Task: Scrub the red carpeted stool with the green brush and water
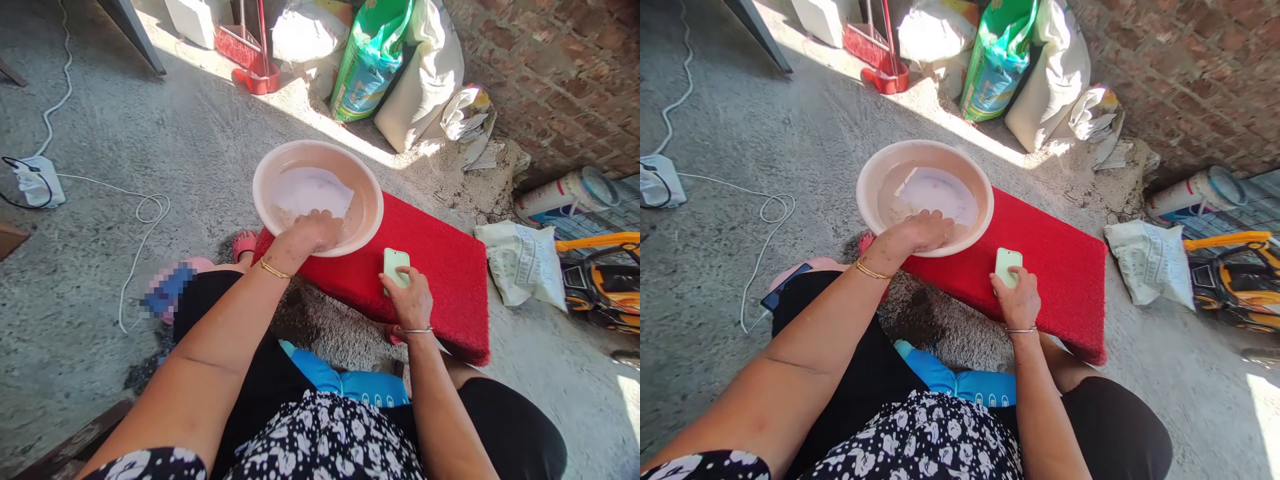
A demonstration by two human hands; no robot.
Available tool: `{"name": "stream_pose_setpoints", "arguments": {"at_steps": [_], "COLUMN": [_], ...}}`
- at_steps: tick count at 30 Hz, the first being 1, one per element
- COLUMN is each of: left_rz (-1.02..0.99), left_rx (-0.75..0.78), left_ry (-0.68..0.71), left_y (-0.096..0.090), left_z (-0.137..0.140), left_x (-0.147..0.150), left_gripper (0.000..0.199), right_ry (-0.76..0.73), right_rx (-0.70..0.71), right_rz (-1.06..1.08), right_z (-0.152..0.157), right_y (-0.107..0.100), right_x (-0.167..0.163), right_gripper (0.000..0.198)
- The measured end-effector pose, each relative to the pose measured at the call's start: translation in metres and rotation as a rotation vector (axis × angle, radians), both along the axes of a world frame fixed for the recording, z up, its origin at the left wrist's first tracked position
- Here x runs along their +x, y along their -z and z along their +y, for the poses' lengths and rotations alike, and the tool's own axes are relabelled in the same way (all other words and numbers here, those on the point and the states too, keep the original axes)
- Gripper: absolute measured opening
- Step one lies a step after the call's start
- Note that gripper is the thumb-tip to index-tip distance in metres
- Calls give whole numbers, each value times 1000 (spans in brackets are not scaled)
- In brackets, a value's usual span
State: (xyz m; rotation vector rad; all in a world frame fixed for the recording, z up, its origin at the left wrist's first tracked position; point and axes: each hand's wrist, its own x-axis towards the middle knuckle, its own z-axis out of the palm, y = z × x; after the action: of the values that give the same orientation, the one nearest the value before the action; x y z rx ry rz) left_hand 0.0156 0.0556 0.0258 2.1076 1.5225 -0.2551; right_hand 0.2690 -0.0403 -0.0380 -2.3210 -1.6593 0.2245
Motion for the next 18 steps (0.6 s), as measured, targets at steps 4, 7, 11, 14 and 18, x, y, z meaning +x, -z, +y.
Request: {"name": "stream_pose_setpoints", "arguments": {"at_steps": [4, 7, 11, 14, 18], "left_rz": [8, 15, 5, -17, -57], "left_rx": [15, 28, 19, 13, 57], "left_ry": [23, 33, 23, 9, -26], "left_y": [1, 4, 5, 3, 3], "left_z": [-1, -1, 0, -1, -3], "left_x": [-2, -3, -3, -3, -5], "left_gripper": [50, 49, 49, 48, 38], "right_ry": [-70, -111, -29, 92, 41], "right_rx": [35, 27, -4, 15, 87], "right_rz": [76, 96, 24, -19, 40], "right_z": [18, 25, 16, 3, -15], "right_y": [4, 9, 10, 6, 8], "right_x": [-31, -50, -22, 17, 22], "right_gripper": [52, 48, 51, 57, 62]}}
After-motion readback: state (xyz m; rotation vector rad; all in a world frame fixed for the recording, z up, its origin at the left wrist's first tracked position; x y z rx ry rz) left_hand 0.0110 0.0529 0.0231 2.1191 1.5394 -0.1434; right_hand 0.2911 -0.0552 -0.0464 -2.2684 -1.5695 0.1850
